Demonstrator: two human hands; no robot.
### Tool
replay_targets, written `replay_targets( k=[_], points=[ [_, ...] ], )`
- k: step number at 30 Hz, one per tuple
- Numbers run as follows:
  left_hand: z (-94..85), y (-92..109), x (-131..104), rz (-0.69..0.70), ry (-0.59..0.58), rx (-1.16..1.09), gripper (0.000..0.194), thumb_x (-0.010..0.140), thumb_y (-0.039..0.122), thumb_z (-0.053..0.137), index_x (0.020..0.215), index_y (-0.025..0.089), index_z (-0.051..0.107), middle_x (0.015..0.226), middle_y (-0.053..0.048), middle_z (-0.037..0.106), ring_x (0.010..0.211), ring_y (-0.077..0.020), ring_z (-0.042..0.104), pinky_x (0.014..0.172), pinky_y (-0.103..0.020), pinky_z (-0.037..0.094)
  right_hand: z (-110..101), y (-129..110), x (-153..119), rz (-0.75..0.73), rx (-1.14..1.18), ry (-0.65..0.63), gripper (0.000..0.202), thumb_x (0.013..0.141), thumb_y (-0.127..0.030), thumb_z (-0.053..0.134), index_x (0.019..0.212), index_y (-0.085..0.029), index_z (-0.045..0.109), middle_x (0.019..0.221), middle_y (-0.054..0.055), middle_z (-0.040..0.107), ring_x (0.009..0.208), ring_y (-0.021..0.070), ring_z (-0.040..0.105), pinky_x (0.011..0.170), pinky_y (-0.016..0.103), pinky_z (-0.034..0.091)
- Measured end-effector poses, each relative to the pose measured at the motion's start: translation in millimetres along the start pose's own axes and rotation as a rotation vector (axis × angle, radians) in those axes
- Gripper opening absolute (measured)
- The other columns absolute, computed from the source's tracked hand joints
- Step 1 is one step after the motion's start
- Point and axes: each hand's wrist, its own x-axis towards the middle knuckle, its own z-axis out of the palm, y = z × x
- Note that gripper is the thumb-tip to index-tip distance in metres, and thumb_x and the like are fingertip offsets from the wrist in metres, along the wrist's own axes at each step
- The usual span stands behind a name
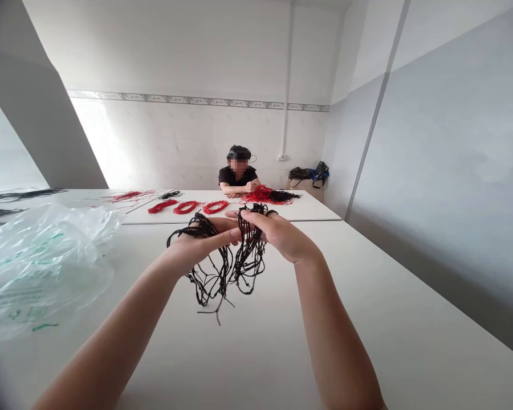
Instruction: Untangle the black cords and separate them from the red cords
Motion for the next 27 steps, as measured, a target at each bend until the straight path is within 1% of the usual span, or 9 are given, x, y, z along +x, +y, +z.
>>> replay_targets(
  k=[2,4,8,11,15,18,21,24,27],
  points=[
    [-0.8,0.3,0.3,0.002,-0.031,0.062,0.027,0.080,0.051,0.063,0.086,0.025,0.070,0.087,-0.002,0.067,0.085,-0.0215,0.061,0.071,-0.032,0.044,1.6,-0.5,-1.0,-0.018,-0.049,-0.025,0.036,0.091,-0.047,0.053,0.120,-0.030,0.065,0.124,0.001,0.062,0.125,0.0216,0.048,0.111,0.039,0.032],
    [-1.8,-2.4,0.4,-0.012,-0.084,0.117,0.027,0.075,0.050,0.068,0.084,0.024,0.068,0.087,-0.003,0.067,0.083,-0.0216,0.061,0.070,-0.033,0.045,3.6,-1.7,-2.2,-0.035,-0.107,-0.048,0.034,0.092,-0.044,0.051,0.120,-0.030,0.065,0.124,0.000,0.062,0.126,0.0211,0.048,0.113,0.039,0.029],
    [-3.7,-11.2,-3.0,0.048,-0.180,0.113,0.035,0.064,0.047,0.079,0.088,0.026,0.067,0.098,-0.004,0.066,0.092,-0.0239,0.062,0.077,-0.034,0.049,4.9,-5.0,-5.4,-0.072,-0.220,-0.090,0.034,0.093,-0.040,0.050,0.123,-0.030,0.063,0.123,-0.001,0.063,0.125,0.0204,0.049,0.113,0.037,0.030],
    [-5.7,-12.3,-8.0,0.093,-0.166,0.104,0.039,0.058,0.047,0.082,0.088,0.028,0.067,0.098,-0.002,0.066,0.093,-0.0236,0.062,0.076,-0.032,0.050,2.3,-7.1,-8.5,-0.071,-0.297,-0.129,0.035,0.093,-0.039,0.052,0.125,-0.031,0.061,0.125,-0.002,0.062,0.125,0.0202,0.049,0.111,0.036,0.032],
    [-8.3,-5.4,-12.6,0.067,-0.197,0.158,0.048,0.053,0.049,0.084,0.093,0.029,0.067,0.101,-0.002,0.067,0.091,-0.0243,0.063,0.073,-0.031,0.051,-1.2,-8.4,-12.4,-0.014,-0.374,-0.161,0.035,0.092,-0.043,0.053,0.125,-0.033,0.061,0.126,-0.003,0.061,0.123,0.0218,0.051,0.109,0.039,0.036],
    [-8.8,-0.6,-14.2,0.090,-0.204,0.184,0.040,0.058,0.051,0.081,0.089,0.029,0.068,0.102,-0.002,0.066,0.092,-0.0237,0.063,0.074,-0.030,0.051,-0.7,-9.4,-14.4,-0.015,-0.395,-0.182,0.036,0.092,-0.046,0.052,0.125,-0.033,0.061,0.129,-0.002,0.058,0.126,0.0224,0.049,0.110,0.039,0.035],
    [-8.6,0.1,-15.7,0.100,-0.188,0.197,0.030,0.066,0.052,0.075,0.083,0.028,0.068,0.098,-0.001,0.067,0.089,-0.0216,0.063,0.075,-0.030,0.050,1.6,-10.4,-15.3,-0.013,-0.429,-0.197,0.036,0.093,-0.049,0.050,0.124,-0.035,0.061,0.124,-0.002,0.061,0.122,0.0221,0.052,0.109,0.040,0.036],
    [-9.5,-3.4,-17.2,0.081,-0.193,0.202,0.032,0.066,0.052,0.076,0.085,0.028,0.067,0.098,-0.002,0.067,0.091,-0.0230,0.063,0.076,-0.031,0.050,2.7,-11.1,-15.1,-0.022,-0.438,-0.215,0.036,0.093,-0.050,0.049,0.122,-0.034,0.062,0.117,-0.001,0.064,0.117,0.0222,0.054,0.107,0.040,0.038],
    [-12.0,-7.7,-18.0,0.099,-0.215,0.170,0.038,0.065,0.051,0.077,0.094,0.028,0.066,0.101,-0.004,0.068,0.097,-0.0252,0.062,0.081,-0.034,0.050,1.2,-11.7,-15.0,-0.047,-0.446,-0.219,0.034,0.092,-0.052,0.051,0.107,-0.027,0.069,0.102,0.002,0.067,0.105,0.0225,0.059,0.100,0.038,0.043]
  ],
)
